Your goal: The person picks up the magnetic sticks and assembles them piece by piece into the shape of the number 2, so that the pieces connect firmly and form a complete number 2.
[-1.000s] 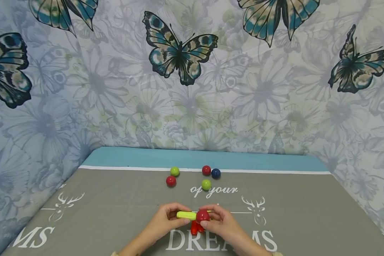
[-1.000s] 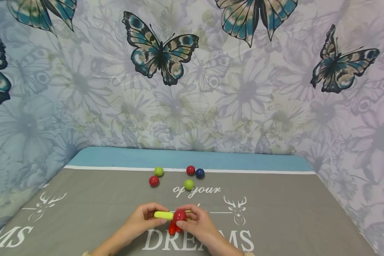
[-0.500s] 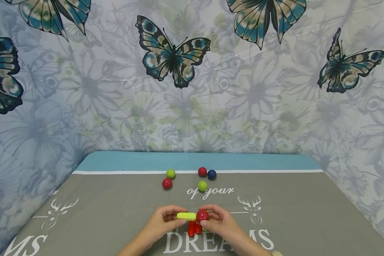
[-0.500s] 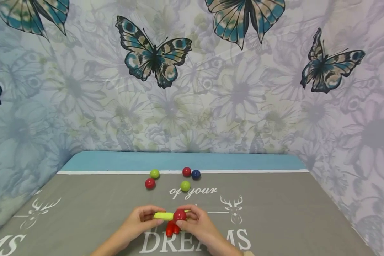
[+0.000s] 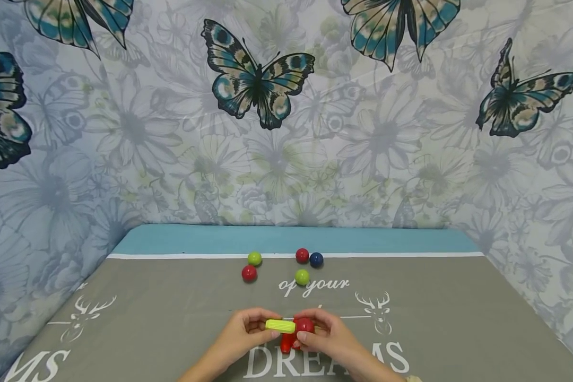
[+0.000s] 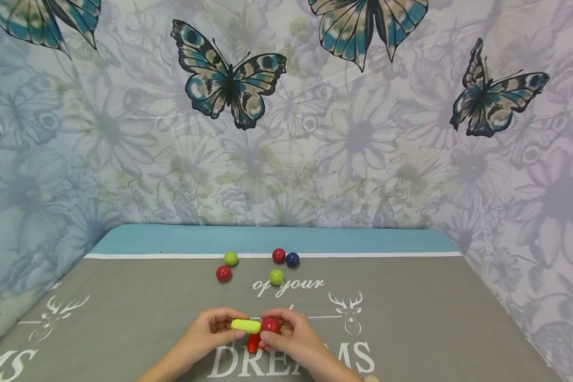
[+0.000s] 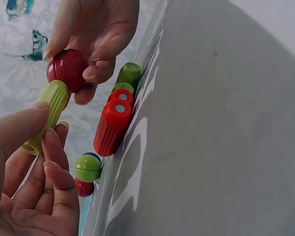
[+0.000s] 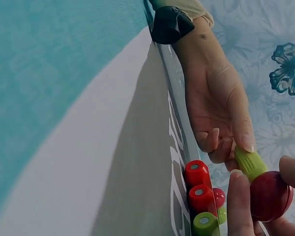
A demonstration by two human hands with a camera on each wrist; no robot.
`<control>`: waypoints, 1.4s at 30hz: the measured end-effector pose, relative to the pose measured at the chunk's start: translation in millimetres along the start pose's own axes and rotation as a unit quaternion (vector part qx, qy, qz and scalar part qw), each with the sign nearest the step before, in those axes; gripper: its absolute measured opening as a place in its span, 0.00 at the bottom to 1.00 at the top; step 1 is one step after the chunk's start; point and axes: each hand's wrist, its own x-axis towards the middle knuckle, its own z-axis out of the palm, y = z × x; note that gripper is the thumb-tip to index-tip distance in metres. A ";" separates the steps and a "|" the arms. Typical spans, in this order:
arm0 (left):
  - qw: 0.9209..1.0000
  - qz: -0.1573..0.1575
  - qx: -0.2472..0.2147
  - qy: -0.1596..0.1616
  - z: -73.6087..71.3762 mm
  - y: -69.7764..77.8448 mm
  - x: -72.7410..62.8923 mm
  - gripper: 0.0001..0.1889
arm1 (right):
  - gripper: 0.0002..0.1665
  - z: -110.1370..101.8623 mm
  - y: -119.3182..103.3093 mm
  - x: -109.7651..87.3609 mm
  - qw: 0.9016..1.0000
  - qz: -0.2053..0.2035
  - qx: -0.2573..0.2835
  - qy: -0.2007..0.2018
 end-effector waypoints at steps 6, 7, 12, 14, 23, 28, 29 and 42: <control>1.000 0.009 -0.004 -0.017 1.8 0.2 0.4 0.14 | 0.21 0.2 0.1 0.3 0.999 0.002 -0.038 0.011; 1.000 0.008 -0.005 -0.021 2.3 0.0 0.1 0.13 | 0.21 0.1 0.4 0.1 0.999 0.001 -0.042 0.012; 0.999 -0.002 -0.018 -0.043 5.0 -1.2 -0.8 0.14 | 0.18 -0.9 3.4 -1.9 0.998 -0.010 -0.057 0.013; 0.999 -0.008 -0.019 -0.046 5.9 -1.2 -0.4 0.14 | 0.17 -1.3 3.9 -2.8 0.997 -0.015 -0.070 0.016; 0.998 -0.026 -0.012 -0.046 6.1 0.6 -0.4 0.13 | 0.14 -2.1 2.9 -5.1 0.993 -0.023 -0.119 -0.003; 0.999 -0.020 -0.007 -0.046 6.6 2.8 0.0 0.13 | 0.14 -3.6 5.8 -4.3 0.992 -0.047 -0.117 -0.009; 0.999 -0.020 -0.006 -0.045 6.7 3.0 0.0 0.13 | 0.14 -3.5 6.4 -4.3 0.991 -0.050 -0.120 -0.007; 0.998 -0.038 -0.007 -0.045 4.1 0.2 2.4 0.13 | 0.14 -3.8 8.4 -0.7 0.994 -0.041 -0.105 -0.003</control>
